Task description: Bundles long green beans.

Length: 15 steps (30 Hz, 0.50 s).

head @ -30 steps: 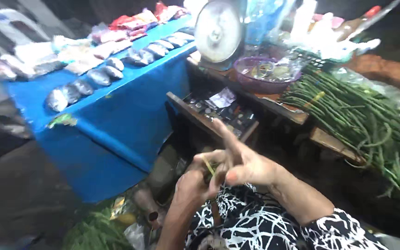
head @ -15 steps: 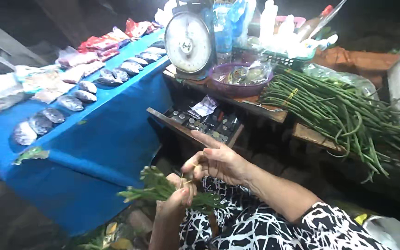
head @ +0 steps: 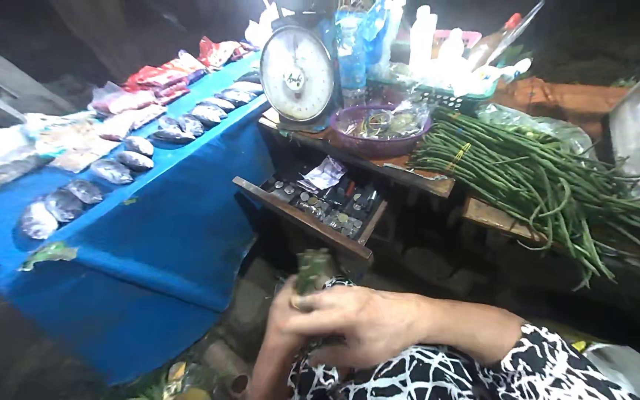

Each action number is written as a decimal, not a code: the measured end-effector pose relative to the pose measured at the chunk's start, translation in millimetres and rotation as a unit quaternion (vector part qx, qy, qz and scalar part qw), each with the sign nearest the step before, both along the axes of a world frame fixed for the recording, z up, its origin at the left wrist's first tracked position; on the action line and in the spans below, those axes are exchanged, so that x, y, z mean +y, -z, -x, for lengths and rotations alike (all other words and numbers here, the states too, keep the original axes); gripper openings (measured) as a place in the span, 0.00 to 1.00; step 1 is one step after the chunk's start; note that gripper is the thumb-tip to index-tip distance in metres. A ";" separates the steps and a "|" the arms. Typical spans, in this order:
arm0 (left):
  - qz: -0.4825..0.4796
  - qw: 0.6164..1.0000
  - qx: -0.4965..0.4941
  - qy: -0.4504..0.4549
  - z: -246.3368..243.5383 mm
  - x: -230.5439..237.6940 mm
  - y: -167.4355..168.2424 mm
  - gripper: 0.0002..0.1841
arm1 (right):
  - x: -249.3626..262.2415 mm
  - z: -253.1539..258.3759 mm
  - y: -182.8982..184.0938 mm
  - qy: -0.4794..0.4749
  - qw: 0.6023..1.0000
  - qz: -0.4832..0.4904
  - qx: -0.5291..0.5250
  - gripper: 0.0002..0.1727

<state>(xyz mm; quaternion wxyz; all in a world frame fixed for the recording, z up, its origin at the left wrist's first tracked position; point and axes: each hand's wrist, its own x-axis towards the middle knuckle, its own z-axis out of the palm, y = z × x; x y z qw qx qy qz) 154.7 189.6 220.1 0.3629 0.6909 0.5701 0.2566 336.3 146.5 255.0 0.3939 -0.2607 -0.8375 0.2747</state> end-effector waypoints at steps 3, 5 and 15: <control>-0.059 0.935 -0.347 -0.045 -2.0 3.3 -5.8 0.18 | 3.6 13.0 32.8 0.111 0.991 -0.004 0.074 0.33; -0.086 0.838 -0.536 0.043 -5.3 7.7 -6.6 0.12 | 3.6 14.4 44.3 0.098 0.991 0.086 0.030 0.45; -0.063 0.901 -0.430 0.004 52.4 13.5 5.4 0.22 | -23.5 -131.6 -42.2 0.395 0.903 -0.133 -0.108 0.23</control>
